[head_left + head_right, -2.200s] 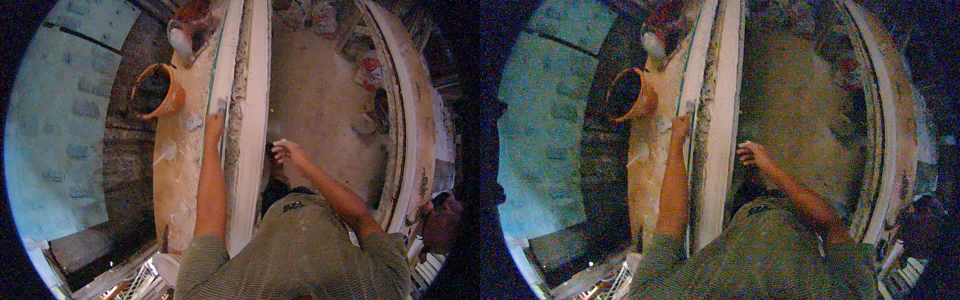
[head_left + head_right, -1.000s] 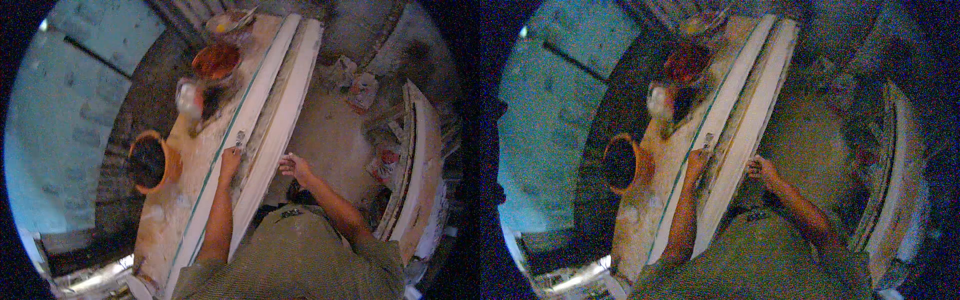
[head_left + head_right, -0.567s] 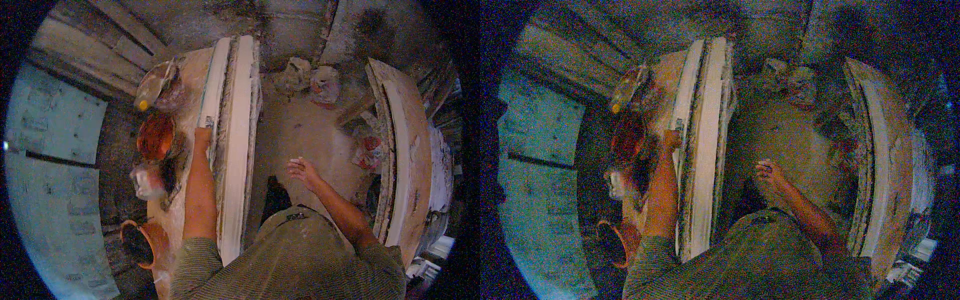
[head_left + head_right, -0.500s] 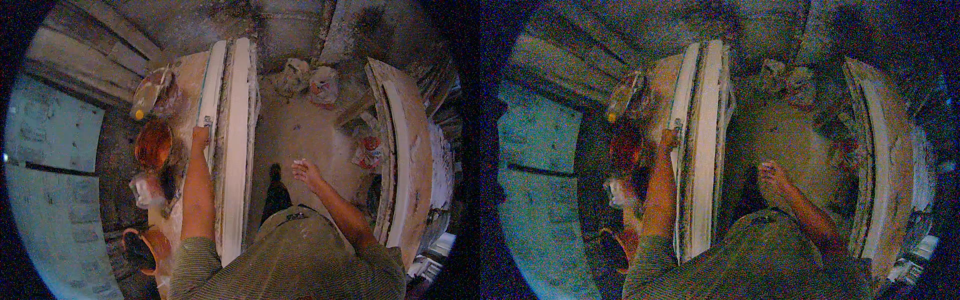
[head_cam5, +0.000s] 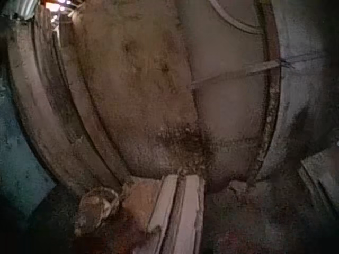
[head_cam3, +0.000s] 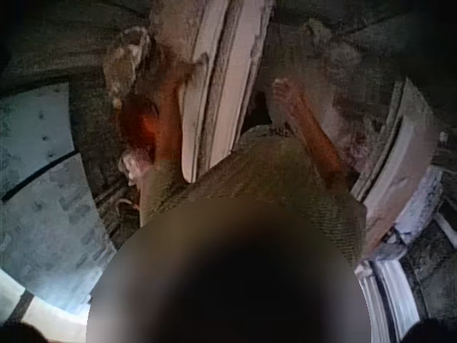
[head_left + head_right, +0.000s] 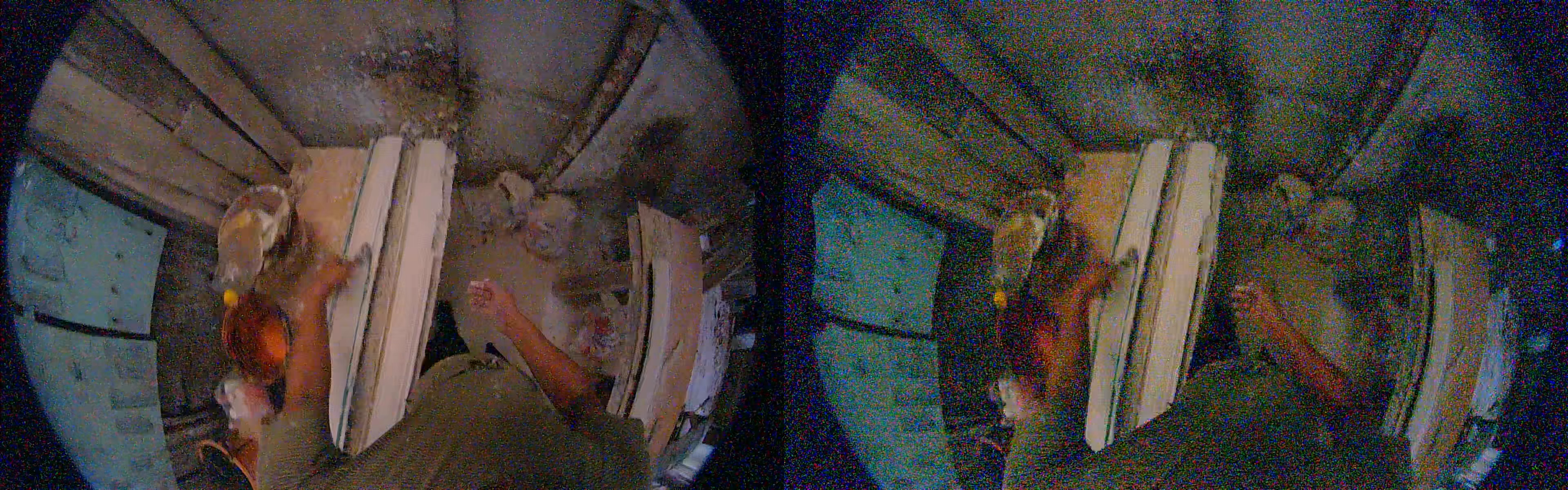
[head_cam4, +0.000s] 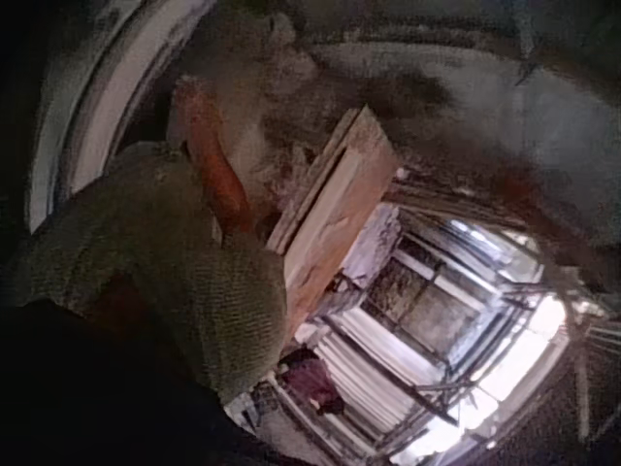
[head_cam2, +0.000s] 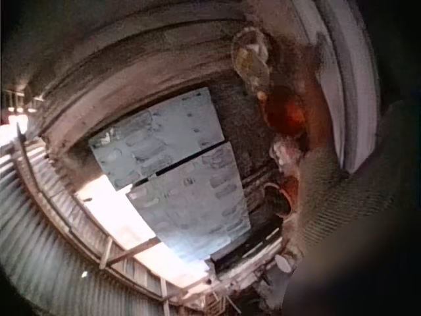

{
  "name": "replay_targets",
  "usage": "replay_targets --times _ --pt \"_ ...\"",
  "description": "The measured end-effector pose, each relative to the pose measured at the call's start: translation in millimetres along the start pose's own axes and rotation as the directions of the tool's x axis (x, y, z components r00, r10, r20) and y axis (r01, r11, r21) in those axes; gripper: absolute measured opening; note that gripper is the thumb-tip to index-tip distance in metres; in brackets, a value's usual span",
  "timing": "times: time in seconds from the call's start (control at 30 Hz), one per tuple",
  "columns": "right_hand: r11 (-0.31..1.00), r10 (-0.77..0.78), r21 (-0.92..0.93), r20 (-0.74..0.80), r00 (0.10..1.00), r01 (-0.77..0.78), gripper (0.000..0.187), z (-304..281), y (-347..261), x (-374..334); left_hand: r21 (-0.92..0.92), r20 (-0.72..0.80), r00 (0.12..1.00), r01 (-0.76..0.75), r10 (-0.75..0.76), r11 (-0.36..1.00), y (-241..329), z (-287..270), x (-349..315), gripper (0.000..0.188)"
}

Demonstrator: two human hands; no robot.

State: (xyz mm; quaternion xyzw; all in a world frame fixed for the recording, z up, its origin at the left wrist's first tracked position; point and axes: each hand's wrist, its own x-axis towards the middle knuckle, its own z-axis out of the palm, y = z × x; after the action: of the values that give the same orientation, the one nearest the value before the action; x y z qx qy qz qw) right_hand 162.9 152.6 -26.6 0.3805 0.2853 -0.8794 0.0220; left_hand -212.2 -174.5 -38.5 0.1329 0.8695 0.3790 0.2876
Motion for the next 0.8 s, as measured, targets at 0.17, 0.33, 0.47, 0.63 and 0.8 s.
replay_targets --times 0.17,0.33,0.47,0.63,0.8 --pt "0.969 -0.170 -0.194 -0.087 0.982 0.150 0.048 57.4 -81.3 9.9 -0.194 -0.079 0.987 0.121 -0.138 0.974 15.9 44.8 -114.8 0.043" --pt "0.957 -0.046 -0.290 -0.035 0.998 0.034 0.049 106.6 -113.6 44.9 0.048 -0.280 0.959 -0.023 0.036 0.999 79.5 56.1 -28.4 0.044" --pt "0.952 0.008 -0.305 0.105 0.994 0.024 0.047 118.3 -114.9 102.5 0.063 -0.130 0.991 -0.007 0.015 0.998 143.3 83.2 116.3 0.039" --pt "0.931 0.006 -0.356 0.243 0.970 0.083 0.043 136.5 -146.5 210.5 0.258 -0.368 0.921 -0.032 0.128 0.966 225.1 123.4 240.5 0.033" --pt "0.903 0.179 -0.423 0.193 0.965 -0.083 0.043 156.0 -215.1 276.7 0.121 -0.203 0.979 0.058 -0.033 0.991 215.7 120.5 182.6 0.036"
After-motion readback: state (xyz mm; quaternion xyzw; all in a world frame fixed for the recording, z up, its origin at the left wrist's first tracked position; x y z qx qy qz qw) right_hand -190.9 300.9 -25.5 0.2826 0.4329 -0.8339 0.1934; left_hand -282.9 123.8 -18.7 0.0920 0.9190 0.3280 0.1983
